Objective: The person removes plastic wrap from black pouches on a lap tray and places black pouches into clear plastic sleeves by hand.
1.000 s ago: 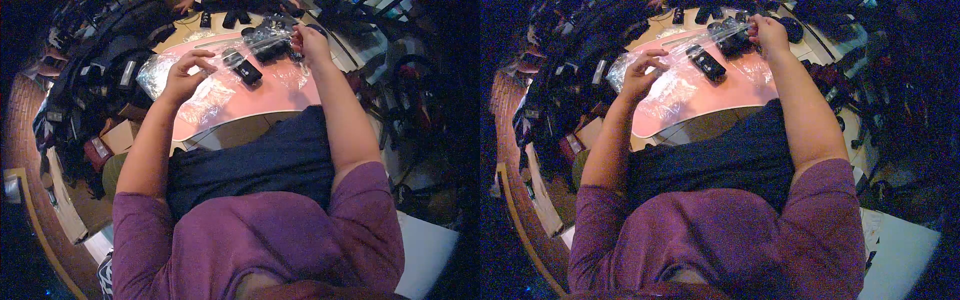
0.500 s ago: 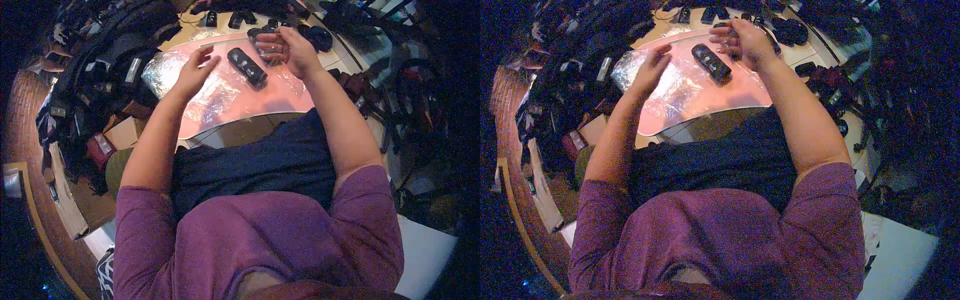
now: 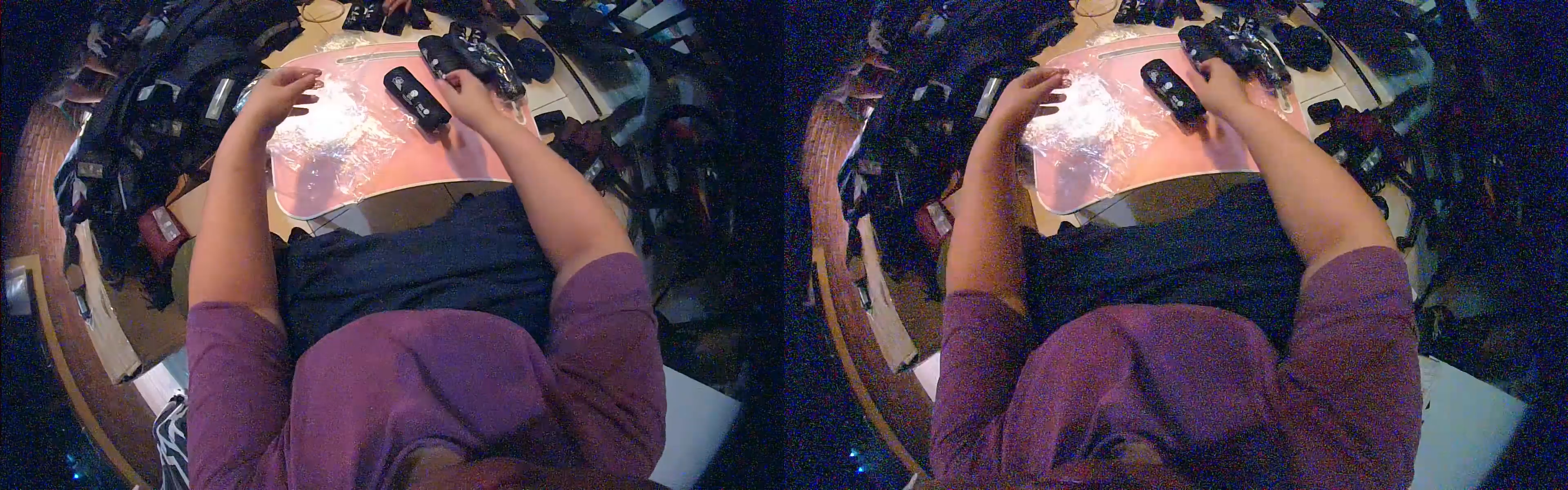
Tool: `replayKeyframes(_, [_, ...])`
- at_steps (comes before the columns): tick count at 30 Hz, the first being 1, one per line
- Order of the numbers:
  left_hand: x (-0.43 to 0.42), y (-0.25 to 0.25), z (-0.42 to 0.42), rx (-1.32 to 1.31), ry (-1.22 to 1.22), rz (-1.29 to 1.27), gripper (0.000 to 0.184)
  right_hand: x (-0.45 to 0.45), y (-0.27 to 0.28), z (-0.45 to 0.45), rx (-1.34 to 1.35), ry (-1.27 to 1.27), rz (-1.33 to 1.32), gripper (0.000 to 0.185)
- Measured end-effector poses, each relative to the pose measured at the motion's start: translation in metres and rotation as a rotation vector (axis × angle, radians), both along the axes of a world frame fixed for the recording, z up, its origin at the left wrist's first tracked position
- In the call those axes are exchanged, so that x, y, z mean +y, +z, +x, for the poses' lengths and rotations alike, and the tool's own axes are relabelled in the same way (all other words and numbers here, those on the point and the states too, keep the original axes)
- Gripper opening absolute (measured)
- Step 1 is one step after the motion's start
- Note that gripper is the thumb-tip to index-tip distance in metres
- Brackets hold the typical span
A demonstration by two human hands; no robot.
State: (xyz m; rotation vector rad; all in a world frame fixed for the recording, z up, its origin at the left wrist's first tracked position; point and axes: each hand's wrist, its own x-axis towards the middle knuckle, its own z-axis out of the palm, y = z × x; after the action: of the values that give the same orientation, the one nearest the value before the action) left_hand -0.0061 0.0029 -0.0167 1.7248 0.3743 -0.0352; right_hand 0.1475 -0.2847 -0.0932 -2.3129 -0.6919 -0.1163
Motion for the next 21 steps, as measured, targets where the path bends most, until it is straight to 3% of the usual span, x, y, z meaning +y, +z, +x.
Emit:
replayKeyframes(1, [0.003,0.0,0.0,0.016,-0.024,0.006,0.034,0.003,0.0,-0.003,0.202,-0.02,-0.028,0.056])
replayKeyframes(4, [0.0,0.003,-0.001,0.067,-0.032,0.027,0.028,0.017,-0.013,-0.021,0.253,0.049,-0.12,0.064])
replayKeyframes(8, [-0.002,0.002,0.0,0.087,-0.08,0.076,0.038,0.022,-0.017,-0.022,0.28,0.107,-0.326,0.084])
replayKeyframes(10, [0.001,0.001,0.001,0.078,-0.141,0.063,0.04,0.022,0.002,-0.023,0.248,0.103,-0.326,0.079])
replayKeyframes(12, [0.003,-0.002,0.003,0.076,-0.142,0.065,0.041,0.016,0.032,-0.022,0.923,0.165,-0.246,0.073])
replayKeyframes(13, [0.004,-0.004,0.004,0.078,-0.157,0.071,0.041,0.014,0.021,-0.01,1.031,0.186,-0.135,0.066])
replayKeyframes(17, [0.002,-0.01,0.012,0.092,-0.17,0.146,0.034,-0.005,0.032,0.017,0.862,0.006,-0.177,0.065])
replayKeyframes(18, [0.001,-0.01,0.013,0.095,-0.173,0.142,0.034,-0.008,0.047,0.011,0.888,0.072,0.006,0.066])
replayKeyframes(21, [-0.002,-0.012,0.018,0.084,-0.237,0.213,0.034,-0.019,0.064,0.018,0.773,0.075,0.159,0.058])
